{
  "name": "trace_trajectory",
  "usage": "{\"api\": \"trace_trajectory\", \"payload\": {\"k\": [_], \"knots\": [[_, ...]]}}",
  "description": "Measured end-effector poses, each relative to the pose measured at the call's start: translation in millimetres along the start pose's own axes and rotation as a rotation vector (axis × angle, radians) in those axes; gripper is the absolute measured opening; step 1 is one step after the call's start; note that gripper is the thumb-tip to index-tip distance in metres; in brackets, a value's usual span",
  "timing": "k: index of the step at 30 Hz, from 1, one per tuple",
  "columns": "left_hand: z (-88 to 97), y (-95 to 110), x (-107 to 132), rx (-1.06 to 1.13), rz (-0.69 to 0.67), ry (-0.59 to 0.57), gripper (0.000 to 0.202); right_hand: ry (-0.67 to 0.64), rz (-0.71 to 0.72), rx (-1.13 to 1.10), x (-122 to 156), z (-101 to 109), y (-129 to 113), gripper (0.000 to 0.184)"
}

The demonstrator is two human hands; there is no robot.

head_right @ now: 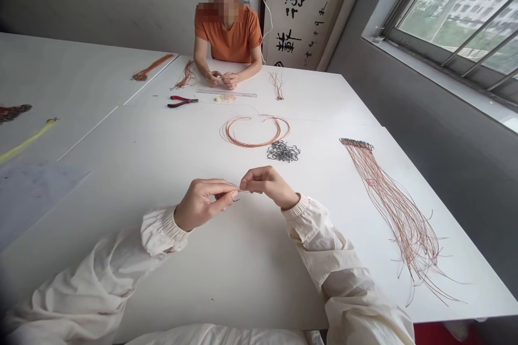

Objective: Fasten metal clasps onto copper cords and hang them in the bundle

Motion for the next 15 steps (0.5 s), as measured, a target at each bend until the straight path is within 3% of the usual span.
{"api": "trace_trajectory", "payload": {"k": [4, 8, 12, 15], "knots": [[5.5, -10, -1, 0.011, 0.085, 0.082, 0.021, 0.047, 0.034, 0.011, -2, -4, 6, 0.015], [9.6, -23, -2, -0.029, 0.152, 0.133, 0.023, 0.254, 0.224, 0.386, 6, -16, -5, 0.013], [8.7, -26, -4, -0.081, 0.112, 0.093, 0.024, 0.365, 0.406, 0.740, 14, -28, -15, 0.015], [5.4, -22, -4, -0.093, 0.066, 0.041, 0.022, 0.360, 0.458, 0.777, 17, -29, -20, 0.014]]}}
Point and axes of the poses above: each hand's wrist, its own x-axis away from the middle knuckle, its own z-axis out of the back of the hand, y = z × x, the point moved 3 cm from there along -x, towards the middle knuckle, and after that the axes turned 9 degrees about -z, right-handed, at the moved point
